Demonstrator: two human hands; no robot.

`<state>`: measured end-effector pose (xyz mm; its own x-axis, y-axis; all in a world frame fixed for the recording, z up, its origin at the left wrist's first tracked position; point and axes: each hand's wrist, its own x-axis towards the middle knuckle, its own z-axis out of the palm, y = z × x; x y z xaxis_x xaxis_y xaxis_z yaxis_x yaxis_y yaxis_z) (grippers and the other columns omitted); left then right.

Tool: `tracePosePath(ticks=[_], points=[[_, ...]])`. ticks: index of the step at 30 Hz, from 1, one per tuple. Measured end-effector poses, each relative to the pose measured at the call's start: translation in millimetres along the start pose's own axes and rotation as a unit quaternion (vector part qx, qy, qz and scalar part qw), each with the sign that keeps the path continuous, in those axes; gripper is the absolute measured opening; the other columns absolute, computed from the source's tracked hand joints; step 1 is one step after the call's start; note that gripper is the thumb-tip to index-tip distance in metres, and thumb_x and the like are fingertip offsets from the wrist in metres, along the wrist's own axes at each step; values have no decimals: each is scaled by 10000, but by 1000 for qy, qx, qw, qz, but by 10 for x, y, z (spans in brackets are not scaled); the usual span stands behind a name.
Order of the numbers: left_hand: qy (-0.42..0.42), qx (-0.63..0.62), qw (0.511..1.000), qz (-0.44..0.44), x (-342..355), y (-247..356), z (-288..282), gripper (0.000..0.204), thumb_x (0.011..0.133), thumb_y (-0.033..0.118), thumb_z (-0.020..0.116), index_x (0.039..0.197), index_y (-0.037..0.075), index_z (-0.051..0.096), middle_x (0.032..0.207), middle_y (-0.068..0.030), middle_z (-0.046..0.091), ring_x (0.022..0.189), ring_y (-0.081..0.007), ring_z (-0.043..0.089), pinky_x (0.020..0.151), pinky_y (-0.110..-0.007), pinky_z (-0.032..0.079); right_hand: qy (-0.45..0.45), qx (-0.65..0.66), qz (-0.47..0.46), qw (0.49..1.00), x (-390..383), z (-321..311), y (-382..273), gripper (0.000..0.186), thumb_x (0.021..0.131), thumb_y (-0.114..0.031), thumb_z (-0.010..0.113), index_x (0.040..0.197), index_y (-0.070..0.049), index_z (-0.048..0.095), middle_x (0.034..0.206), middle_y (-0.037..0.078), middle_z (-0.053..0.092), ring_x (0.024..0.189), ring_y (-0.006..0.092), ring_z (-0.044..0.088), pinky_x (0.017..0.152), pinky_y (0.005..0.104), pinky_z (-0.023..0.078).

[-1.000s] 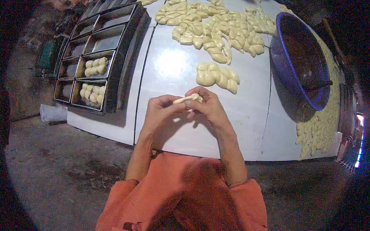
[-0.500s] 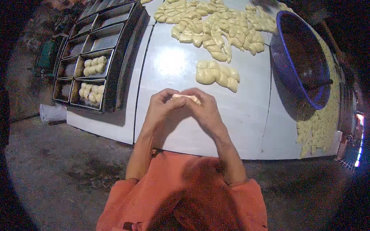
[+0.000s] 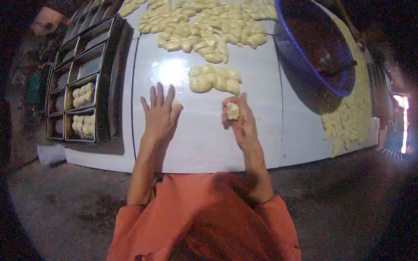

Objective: The person fills small portions of dough with a dark paste from a bowl and shapes them into small braided loaves, then places the formed pastries into metal baking pans.

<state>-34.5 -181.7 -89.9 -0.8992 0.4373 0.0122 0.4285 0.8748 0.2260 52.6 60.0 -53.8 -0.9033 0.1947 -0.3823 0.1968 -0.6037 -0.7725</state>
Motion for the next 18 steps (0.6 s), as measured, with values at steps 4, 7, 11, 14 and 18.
tracePosePath(ticks=[4,7,11,14,18], points=[[-48,-109,993,9,6,151,-314,1200,682,662,741,1545,10,219,1576,-325,142,1488,-474,51,1083,-760,29,-80,38,21,996,-33,16,-87,496,1004,-396,492,1309,-3,490,1080,106,586,970,201,631,779,302,553],[6,-171,982,74,-1,397,-455,1042,660,570,811,1444,11,412,1479,-273,372,1408,-449,293,1108,-693,154,-31,69,45,996,-133,210,-147,406,984,-236,533,1308,4,490,1126,118,612,1029,208,644,819,326,581],[-80,-466,881,13,84,839,-609,495,791,287,816,1174,7,675,1159,-152,689,1067,-237,651,926,-361,494,-38,-22,30,999,-183,176,-45,307,972,-113,571,1258,-25,505,1052,104,670,887,170,697,691,264,606],[-156,-548,820,-55,133,933,-617,318,844,190,762,1086,-11,712,1033,-126,730,952,-179,685,830,-303,535,-14,-90,34,995,-251,50,-80,232,974,-141,598,1167,-25,540,1022,86,677,829,143,696,584,246,581],[-125,-542,830,-43,137,992,-557,253,885,185,727,1027,-24,730,942,-106,744,911,-165,696,825,-291,534,44,-323,-191,926,-228,-48,46,129,903,-70,674,993,-30,591,1275,76,549,929,123,622,726,228,568]])
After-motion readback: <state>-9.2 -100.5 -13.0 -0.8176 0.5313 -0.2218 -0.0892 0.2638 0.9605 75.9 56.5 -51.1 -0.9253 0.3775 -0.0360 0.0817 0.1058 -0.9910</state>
